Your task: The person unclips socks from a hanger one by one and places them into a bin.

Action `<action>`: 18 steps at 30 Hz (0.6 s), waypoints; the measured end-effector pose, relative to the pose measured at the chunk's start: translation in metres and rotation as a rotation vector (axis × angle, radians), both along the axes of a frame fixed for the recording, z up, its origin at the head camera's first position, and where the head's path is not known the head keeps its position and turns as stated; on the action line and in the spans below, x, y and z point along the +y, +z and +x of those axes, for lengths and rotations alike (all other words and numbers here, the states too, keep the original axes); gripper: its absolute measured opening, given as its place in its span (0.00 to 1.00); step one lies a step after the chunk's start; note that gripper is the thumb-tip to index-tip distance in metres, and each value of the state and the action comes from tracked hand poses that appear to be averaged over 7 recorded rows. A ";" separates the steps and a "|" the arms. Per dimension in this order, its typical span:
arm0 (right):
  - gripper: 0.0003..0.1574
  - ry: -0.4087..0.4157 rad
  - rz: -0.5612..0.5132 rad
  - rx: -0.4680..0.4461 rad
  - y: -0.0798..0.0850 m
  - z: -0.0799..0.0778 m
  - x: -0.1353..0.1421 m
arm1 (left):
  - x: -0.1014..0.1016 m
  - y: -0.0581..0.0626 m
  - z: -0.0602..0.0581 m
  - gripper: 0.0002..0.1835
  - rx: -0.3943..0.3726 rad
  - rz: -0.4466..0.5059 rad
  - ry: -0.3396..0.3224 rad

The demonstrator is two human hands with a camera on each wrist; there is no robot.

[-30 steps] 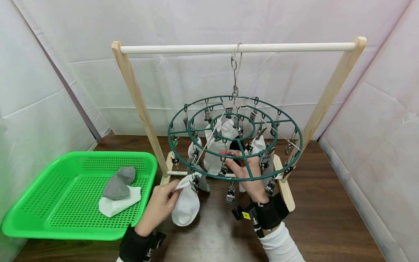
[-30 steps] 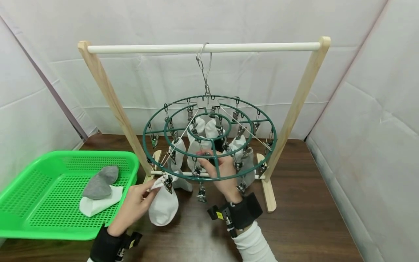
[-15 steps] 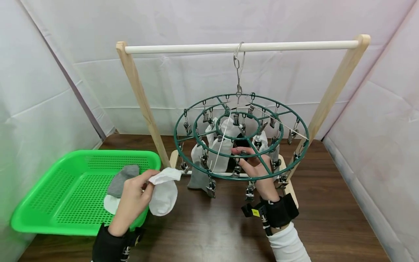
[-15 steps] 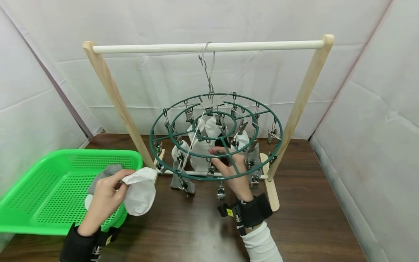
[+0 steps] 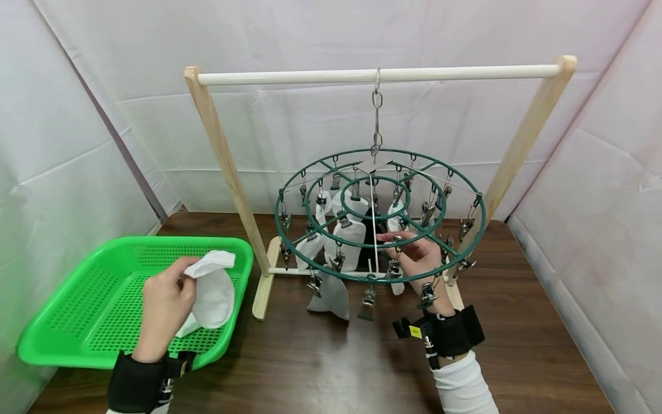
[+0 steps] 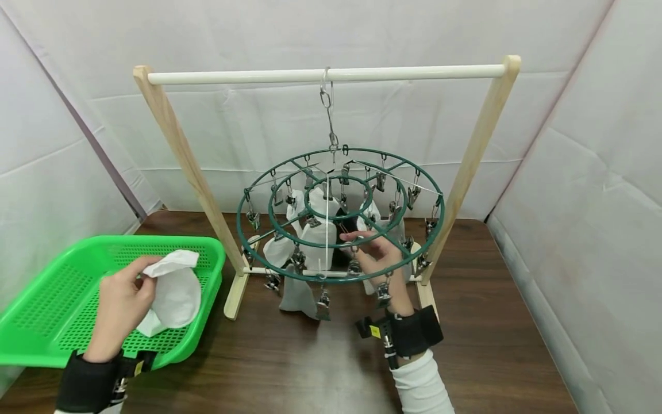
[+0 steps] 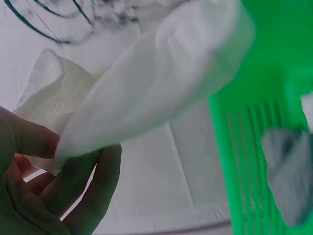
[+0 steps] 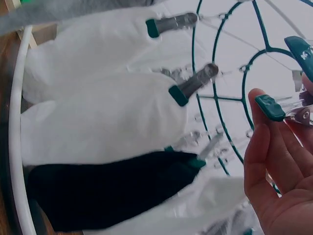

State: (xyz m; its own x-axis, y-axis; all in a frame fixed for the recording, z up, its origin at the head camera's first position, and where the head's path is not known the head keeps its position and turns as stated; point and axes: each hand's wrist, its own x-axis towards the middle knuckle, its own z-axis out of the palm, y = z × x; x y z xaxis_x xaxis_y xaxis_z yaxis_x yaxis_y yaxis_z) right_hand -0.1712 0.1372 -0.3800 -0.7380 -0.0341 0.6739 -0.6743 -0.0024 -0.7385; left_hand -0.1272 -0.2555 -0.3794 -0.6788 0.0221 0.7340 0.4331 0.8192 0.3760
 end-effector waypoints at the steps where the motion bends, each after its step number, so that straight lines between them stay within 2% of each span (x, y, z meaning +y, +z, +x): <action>1: 0.10 -0.009 -0.004 0.013 -0.001 -0.002 0.002 | -0.005 -0.001 -0.002 0.15 -0.002 -0.008 0.012; 4: 0.15 -0.013 -0.024 0.033 -0.006 -0.007 0.008 | -0.019 -0.006 -0.008 0.14 -0.042 -0.031 0.040; 6: 0.16 -0.007 -0.028 0.036 -0.009 -0.009 0.011 | -0.028 -0.009 -0.011 0.13 -0.106 -0.036 0.042; 12: 0.12 0.060 -0.065 0.040 -0.018 -0.014 0.021 | -0.050 -0.012 -0.018 0.13 -0.398 -0.037 -0.057; 15: 0.12 0.085 -0.077 0.007 -0.020 -0.013 0.026 | -0.056 -0.011 -0.022 0.14 -0.473 -0.078 -0.100; 18: 0.13 0.059 -0.028 -0.055 -0.019 -0.011 0.030 | -0.059 -0.009 -0.030 0.13 -0.520 -0.125 -0.143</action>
State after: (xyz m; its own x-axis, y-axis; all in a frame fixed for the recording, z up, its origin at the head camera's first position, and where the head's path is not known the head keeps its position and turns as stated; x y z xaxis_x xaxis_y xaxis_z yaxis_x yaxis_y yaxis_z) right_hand -0.1818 0.1671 -0.3989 -0.7709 -0.0602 0.6341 -0.6310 -0.0627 -0.7732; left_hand -0.1571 -0.3147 -0.3886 -0.9350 0.2060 0.2887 0.3265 0.8178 0.4739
